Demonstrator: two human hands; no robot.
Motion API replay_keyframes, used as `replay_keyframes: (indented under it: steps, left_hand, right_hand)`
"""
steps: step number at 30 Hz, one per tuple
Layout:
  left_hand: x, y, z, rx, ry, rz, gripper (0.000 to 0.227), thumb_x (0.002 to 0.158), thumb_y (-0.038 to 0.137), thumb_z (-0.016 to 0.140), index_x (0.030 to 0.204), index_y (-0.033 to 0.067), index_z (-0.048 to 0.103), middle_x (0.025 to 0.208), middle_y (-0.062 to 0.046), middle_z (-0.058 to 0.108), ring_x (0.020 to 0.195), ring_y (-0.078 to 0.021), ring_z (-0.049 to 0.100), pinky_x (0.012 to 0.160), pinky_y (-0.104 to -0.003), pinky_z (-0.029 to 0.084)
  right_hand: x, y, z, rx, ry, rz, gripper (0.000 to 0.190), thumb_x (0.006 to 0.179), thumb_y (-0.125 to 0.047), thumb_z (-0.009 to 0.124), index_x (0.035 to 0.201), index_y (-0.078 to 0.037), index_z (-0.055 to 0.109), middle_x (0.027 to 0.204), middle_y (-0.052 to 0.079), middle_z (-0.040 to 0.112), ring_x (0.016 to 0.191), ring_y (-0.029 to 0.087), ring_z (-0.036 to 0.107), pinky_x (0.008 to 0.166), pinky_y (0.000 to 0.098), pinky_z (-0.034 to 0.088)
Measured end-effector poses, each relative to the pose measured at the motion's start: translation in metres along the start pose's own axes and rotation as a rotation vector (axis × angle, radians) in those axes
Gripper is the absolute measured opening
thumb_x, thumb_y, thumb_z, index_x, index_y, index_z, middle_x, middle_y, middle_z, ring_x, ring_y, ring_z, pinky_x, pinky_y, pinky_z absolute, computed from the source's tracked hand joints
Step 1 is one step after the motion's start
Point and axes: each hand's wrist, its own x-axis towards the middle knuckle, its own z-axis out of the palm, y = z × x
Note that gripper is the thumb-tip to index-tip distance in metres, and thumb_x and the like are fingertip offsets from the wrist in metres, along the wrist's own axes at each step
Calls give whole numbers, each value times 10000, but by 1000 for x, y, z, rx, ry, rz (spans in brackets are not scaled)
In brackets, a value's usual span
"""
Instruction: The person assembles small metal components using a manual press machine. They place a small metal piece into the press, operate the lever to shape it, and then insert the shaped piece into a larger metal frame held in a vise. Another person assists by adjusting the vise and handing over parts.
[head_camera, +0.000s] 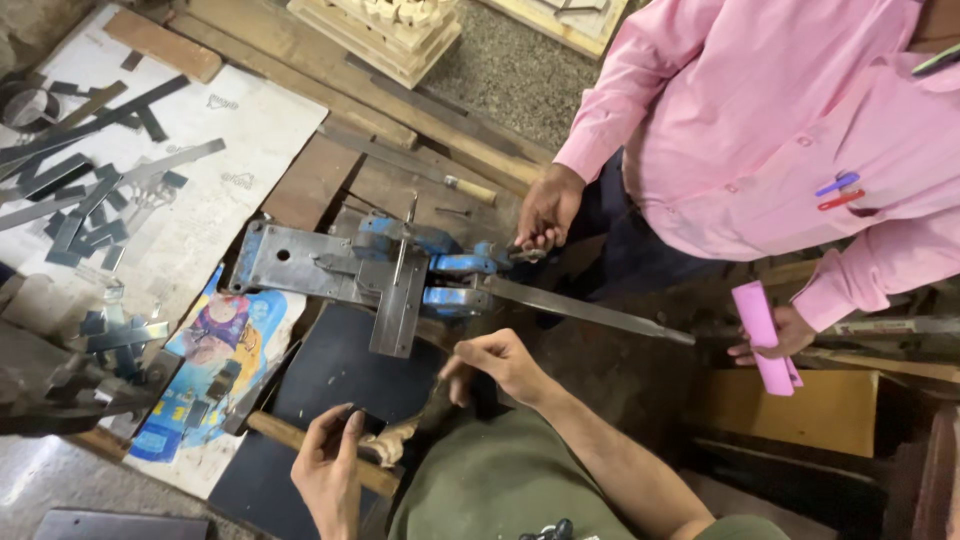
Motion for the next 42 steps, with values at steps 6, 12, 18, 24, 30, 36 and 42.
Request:
replay_keyframes:
  steps: [6,12,18,24,30,36,42]
  left_hand:
    - [10,1,2,-8,-6,19,205,910,69,767,1096,-14,742,946,-59,728,853,-95,656,771,-227,532]
    - [15,10,11,0,-35,70,211,910,76,770,1097,-17,739,956,-67,732,869,-99,667,784,-218,528]
    - [3,20,16,-2,-54,4,212,913,93,752,1100,-7,746,952,-71,758,849,-110,688,744,-236,540]
    - [-6,22,15,33,6,-16,213,916,104,752,1097,-9,746,946,-73,764,848,-114,692,740,-242,544]
    - [-14,16,12,4,69,-47,213,912,97,747,1095,-11,740,937,-75,765,818,-123,702,719,-252,555]
    - [-25,17,19,11,110,-65,203,922,95,746,1090,-19,741,920,-86,752,798,-117,678,678,-259,530]
    - [-31,22,30,21,138,-56,207,915,90,750,1091,-20,746,926,-76,762,817,-102,677,704,-231,519]
  right_hand:
    - [-4,45,7,-323,194,65,229,1018,-171,662,1076,31,752,893,81,767,750,113,710,700,266,581]
    - [-9,40,6,-508,216,106,217,991,-188,685,1088,-8,758,888,50,777,727,92,711,668,252,573]
    - [-1,31,10,-544,142,131,255,983,-227,677,1118,-26,755,900,49,792,755,84,724,704,257,585]
    - [1,31,16,-606,54,193,275,986,-259,679,1124,-36,761,891,52,788,763,90,732,725,267,586]
    - [17,23,12,-518,-22,126,263,1002,-234,664,1133,-22,749,900,47,782,775,91,727,724,259,578]
    - [39,2,-5,-322,74,52,264,1023,-195,651,1147,21,737,981,72,776,818,101,723,731,257,583]
    - [48,-15,-12,-246,120,18,312,1010,-200,665,1215,34,698,1065,87,776,833,122,734,757,267,588]
